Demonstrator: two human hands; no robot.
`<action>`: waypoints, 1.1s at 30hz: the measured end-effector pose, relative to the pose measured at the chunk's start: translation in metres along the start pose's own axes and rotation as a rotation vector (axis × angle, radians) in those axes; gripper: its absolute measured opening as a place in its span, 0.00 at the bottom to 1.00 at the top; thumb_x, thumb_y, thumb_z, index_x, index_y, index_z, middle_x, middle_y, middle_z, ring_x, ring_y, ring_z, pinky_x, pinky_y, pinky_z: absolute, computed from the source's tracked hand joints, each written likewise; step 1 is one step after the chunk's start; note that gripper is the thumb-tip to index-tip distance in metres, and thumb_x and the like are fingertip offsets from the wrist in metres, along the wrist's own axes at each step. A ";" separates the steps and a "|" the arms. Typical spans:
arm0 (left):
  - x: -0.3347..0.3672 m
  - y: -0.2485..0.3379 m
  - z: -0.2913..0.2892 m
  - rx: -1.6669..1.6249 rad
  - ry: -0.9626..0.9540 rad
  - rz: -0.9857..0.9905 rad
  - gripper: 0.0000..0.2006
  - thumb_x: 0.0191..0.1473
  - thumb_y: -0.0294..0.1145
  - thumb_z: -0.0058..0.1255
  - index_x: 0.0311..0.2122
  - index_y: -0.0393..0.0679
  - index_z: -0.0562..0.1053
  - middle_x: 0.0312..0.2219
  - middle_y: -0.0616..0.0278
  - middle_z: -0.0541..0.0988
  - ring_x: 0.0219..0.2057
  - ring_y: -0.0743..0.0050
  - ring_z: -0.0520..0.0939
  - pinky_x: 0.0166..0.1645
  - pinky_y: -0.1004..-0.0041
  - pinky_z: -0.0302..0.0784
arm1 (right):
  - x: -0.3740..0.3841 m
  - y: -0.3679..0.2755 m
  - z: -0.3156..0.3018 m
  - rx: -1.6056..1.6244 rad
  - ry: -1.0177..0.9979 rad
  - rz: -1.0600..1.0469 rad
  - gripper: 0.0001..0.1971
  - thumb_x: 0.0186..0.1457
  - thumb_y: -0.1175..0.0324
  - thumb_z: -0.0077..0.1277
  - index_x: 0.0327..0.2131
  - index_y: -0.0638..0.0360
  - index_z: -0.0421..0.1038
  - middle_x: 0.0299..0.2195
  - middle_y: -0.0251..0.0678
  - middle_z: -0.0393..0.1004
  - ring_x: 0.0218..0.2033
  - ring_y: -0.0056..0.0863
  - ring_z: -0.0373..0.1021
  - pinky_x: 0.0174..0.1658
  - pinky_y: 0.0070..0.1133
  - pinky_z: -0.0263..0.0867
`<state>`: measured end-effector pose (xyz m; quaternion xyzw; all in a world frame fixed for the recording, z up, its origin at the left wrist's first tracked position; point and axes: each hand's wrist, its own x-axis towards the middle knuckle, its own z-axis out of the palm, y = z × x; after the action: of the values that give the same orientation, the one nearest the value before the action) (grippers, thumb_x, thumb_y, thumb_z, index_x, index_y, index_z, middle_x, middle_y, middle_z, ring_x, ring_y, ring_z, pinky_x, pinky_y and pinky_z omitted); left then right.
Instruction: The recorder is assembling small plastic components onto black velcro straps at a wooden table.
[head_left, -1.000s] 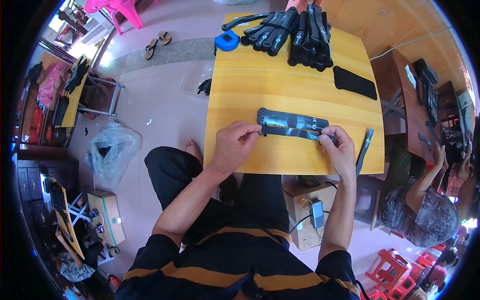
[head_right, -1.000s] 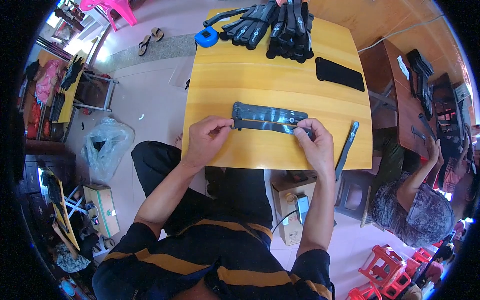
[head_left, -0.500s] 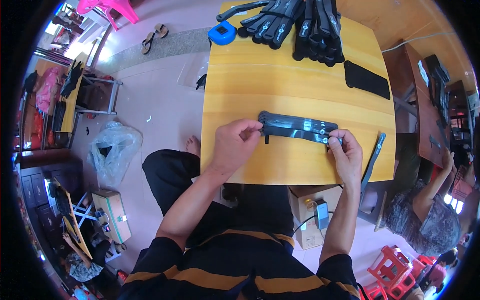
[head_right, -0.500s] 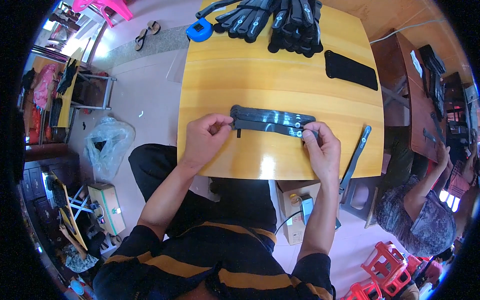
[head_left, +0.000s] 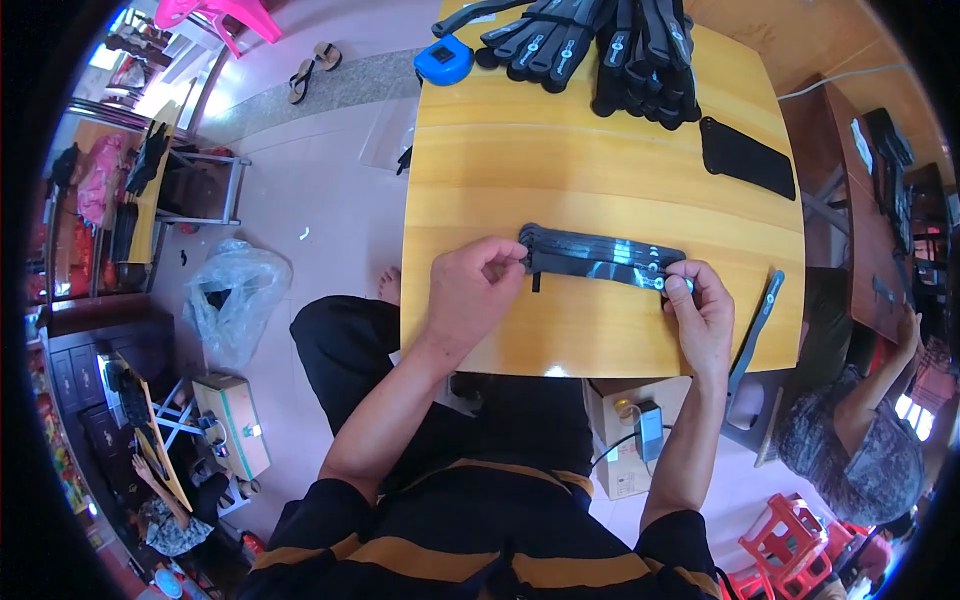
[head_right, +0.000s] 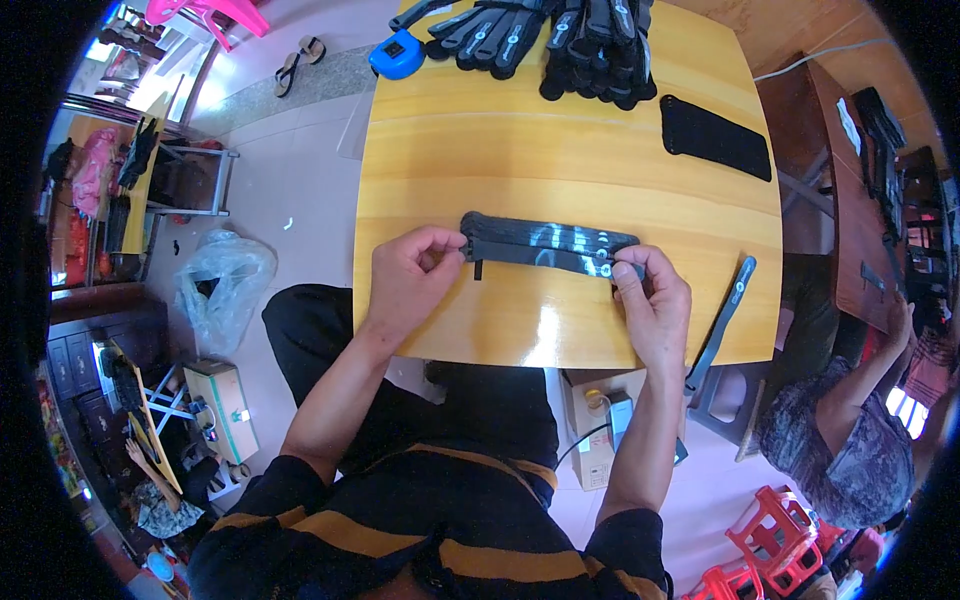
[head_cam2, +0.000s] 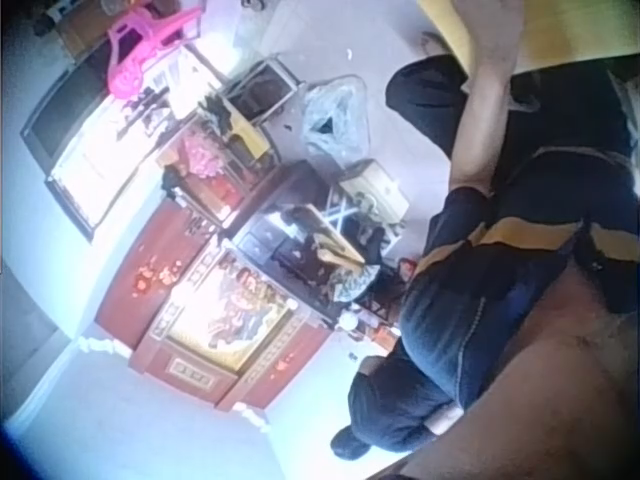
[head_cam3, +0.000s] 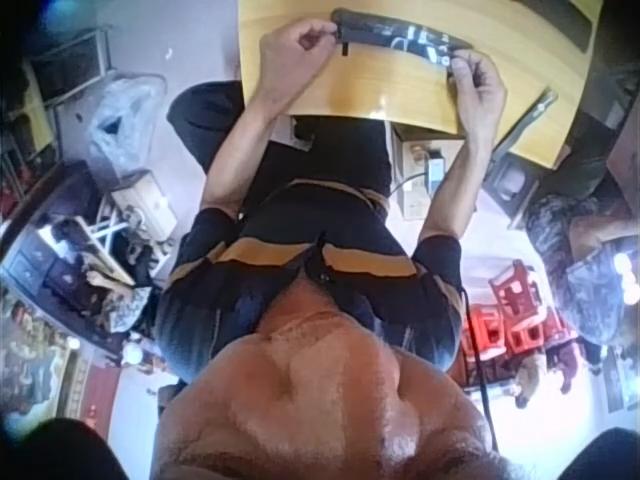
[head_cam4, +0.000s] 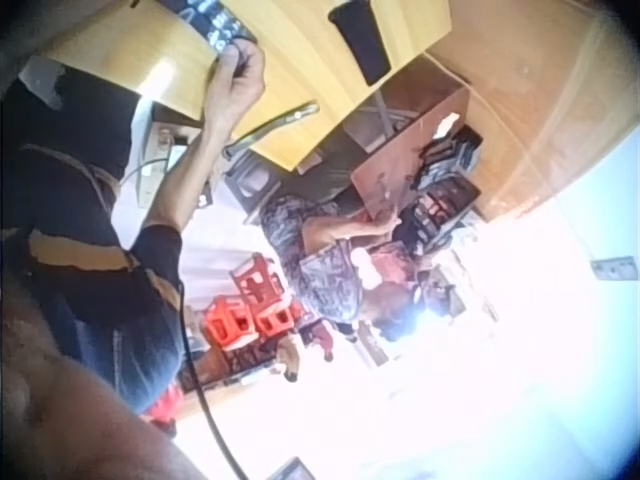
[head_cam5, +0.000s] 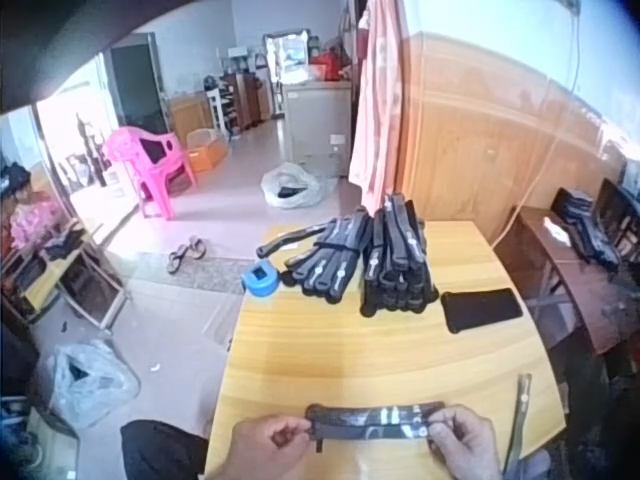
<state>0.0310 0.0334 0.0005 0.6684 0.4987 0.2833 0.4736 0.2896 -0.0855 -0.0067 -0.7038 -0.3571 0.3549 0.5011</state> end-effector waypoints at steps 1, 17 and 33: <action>0.000 -0.001 0.000 0.003 0.008 0.008 0.09 0.50 0.20 0.56 0.38 0.35 0.80 0.27 0.59 0.84 0.27 0.78 0.84 0.35 0.77 0.79 | 0.000 0.001 0.000 -0.011 -0.002 0.003 0.04 0.62 0.72 0.54 0.39 0.61 0.74 0.24 0.23 0.70 0.24 0.11 0.64 0.29 0.13 0.62; 0.000 0.001 0.001 -0.009 0.014 -0.002 0.08 0.51 0.20 0.56 0.38 0.35 0.79 0.27 0.59 0.83 0.26 0.78 0.83 0.35 0.77 0.78 | 0.001 -0.004 0.001 -0.043 0.010 0.021 0.04 0.61 0.73 0.54 0.38 0.62 0.75 0.24 0.24 0.71 0.24 0.12 0.65 0.28 0.13 0.63; 0.002 -0.003 0.001 -0.009 0.045 0.024 0.07 0.49 0.21 0.58 0.36 0.36 0.78 0.25 0.59 0.83 0.24 0.78 0.82 0.32 0.77 0.78 | 0.001 -0.007 0.001 -0.078 -0.027 0.068 0.04 0.63 0.72 0.53 0.40 0.61 0.74 0.29 0.23 0.71 0.27 0.11 0.63 0.31 0.11 0.61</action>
<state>0.0318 0.0350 -0.0029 0.6657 0.4997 0.3064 0.4618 0.2885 -0.0830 -0.0004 -0.7297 -0.3532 0.3670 0.4562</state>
